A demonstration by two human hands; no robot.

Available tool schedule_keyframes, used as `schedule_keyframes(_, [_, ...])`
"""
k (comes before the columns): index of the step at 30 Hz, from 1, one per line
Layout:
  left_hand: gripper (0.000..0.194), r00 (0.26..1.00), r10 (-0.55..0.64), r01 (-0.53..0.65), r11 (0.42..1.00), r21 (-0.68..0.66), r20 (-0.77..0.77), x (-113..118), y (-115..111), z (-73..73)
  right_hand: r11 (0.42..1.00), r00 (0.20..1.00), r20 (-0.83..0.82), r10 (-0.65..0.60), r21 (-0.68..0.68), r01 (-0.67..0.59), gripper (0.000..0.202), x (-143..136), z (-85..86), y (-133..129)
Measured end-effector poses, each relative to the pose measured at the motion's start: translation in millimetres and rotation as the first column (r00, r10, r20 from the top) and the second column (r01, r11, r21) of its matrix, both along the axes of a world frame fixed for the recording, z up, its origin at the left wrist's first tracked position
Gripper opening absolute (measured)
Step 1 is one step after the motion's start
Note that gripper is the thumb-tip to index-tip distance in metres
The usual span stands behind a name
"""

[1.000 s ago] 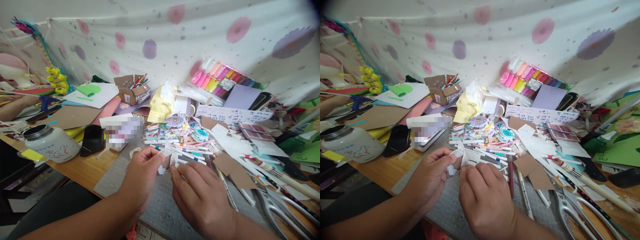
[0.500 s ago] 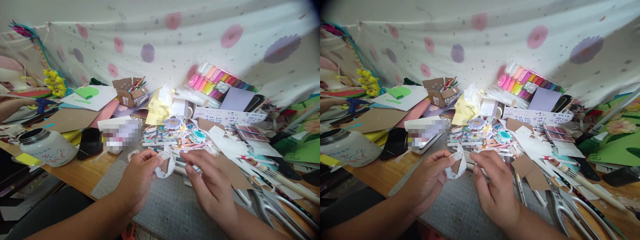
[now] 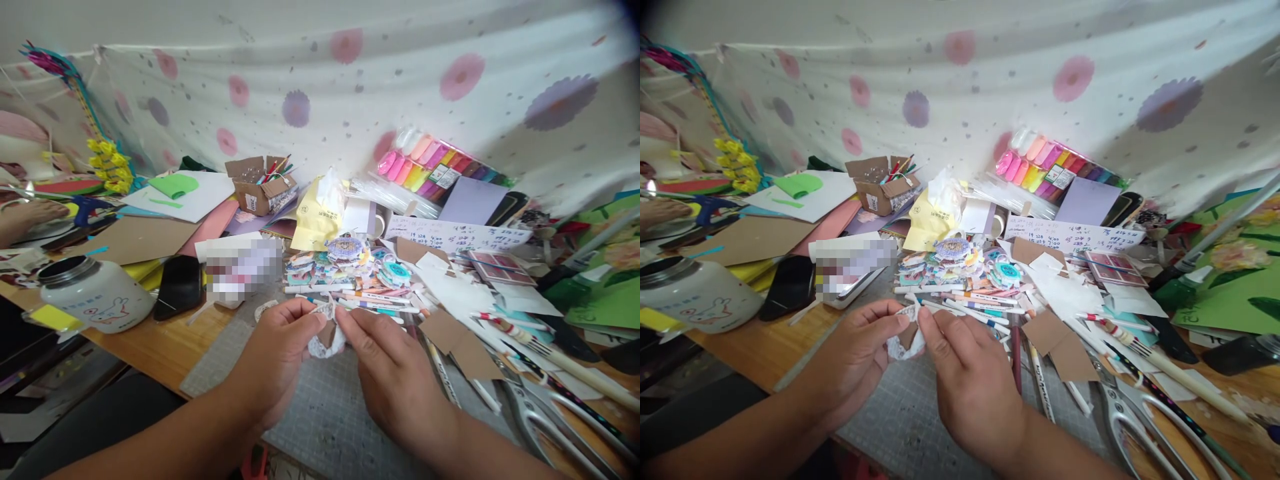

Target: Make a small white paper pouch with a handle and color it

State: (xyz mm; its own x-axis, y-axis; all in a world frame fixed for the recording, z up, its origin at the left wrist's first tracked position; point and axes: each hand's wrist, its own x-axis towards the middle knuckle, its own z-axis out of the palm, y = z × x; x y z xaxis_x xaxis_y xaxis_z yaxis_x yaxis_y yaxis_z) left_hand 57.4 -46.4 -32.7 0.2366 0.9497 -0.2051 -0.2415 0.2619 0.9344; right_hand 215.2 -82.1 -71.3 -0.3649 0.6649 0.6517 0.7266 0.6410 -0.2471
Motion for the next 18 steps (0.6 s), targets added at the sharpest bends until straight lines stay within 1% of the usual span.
schedule_keyframes(2, [0.018, 1.000, -0.007, 0.007, 1.000, 0.009, -0.010, -0.2, -0.2, 0.3, 1.000, 0.997, 0.080, -0.016, 0.024, 0.014, 0.062, 1.9, -1.4, 0.3])
schedule_keyframes(3, [0.018, 1.000, -0.009, 0.010, 1.000, 0.016, -0.030, -0.3, -0.5, 0.5, 0.999, 0.997, 0.076, -0.005, 0.035, 0.002, 0.061, 2.8, -1.4, 0.5])
schedule_keyframes(4, [0.018, 0.998, -0.013, 0.015, 1.000, 0.024, -0.056, -0.5, -0.9, 0.8, 0.999, 0.999, 0.029, 0.018, 0.041, -0.019, 0.060, 3.5, -0.7, 0.7])
schedule_keyframes(5, [0.018, 0.996, -0.020, 0.023, 0.999, 0.036, -0.085, -0.8, -1.5, 1.1, 0.999, 0.997, -0.057, 0.046, 0.027, -0.044, 0.058, 4.0, 0.5, 1.0])
schedule_keyframes(6, [0.017, 0.993, -0.030, 0.036, 0.998, 0.051, -0.115, -1.1, -2.1, 1.6, 0.998, 0.981, -0.181, 0.066, -0.004, -0.068, 0.055, 4.2, 2.2, 1.6])
schedule_keyframes(7, [0.017, 0.989, -0.044, 0.054, 0.996, 0.068, -0.142, -1.5, -2.6, 2.3, 0.994, 0.944, -0.322, 0.073, -0.050, -0.094, 0.052, 4.1, 4.3, 2.4])
schedule_keyframes(9, [0.017, 0.980, -0.073, 0.092, 0.991, 0.101, -0.186, -2.1, -3.3, 3.7, 0.973, 0.830, -0.553, 0.066, -0.148, -0.176, 0.045, 3.3, 8.9, 4.5])
schedule_keyframes(10, [0.017, 0.975, -0.083, 0.107, 0.988, 0.111, -0.205, -2.4, -3.3, 4.4, 0.957, 0.786, -0.615, 0.066, -0.183, -0.224, 0.042, 2.8, 11.2, 5.6])
schedule_keyframes(11, [0.016, 0.971, -0.091, 0.120, 0.986, 0.118, -0.220, -2.7, -3.0, 5.0, 0.942, 0.765, -0.640, 0.076, -0.206, -0.266, 0.041, 2.3, 13.2, 6.5])
schedule_keyframes(12, [0.016, 0.968, -0.098, 0.129, 0.984, 0.124, -0.231, -2.9, -2.6, 5.5, 0.929, 0.764, -0.639, 0.096, -0.217, -0.299, 0.042, 2.0, 14.8, 7.2])
schedule_keyframes(14, [0.015, 0.963, -0.112, 0.149, 0.979, 0.138, -0.245, -3.5, -1.2, 6.1, 0.921, 0.799, -0.585, 0.142, -0.217, -0.323, 0.043, 1.8, 16.3, 7.7])
schedule_keyframes(18, [0.015, 0.945, -0.124, 0.182, 0.968, 0.170, -0.304, -5.0, 1.4, 7.2, 0.956, 0.888, -0.413, 0.203, -0.111, -0.271, 0.053, 3.3, 11.5, 7.9])
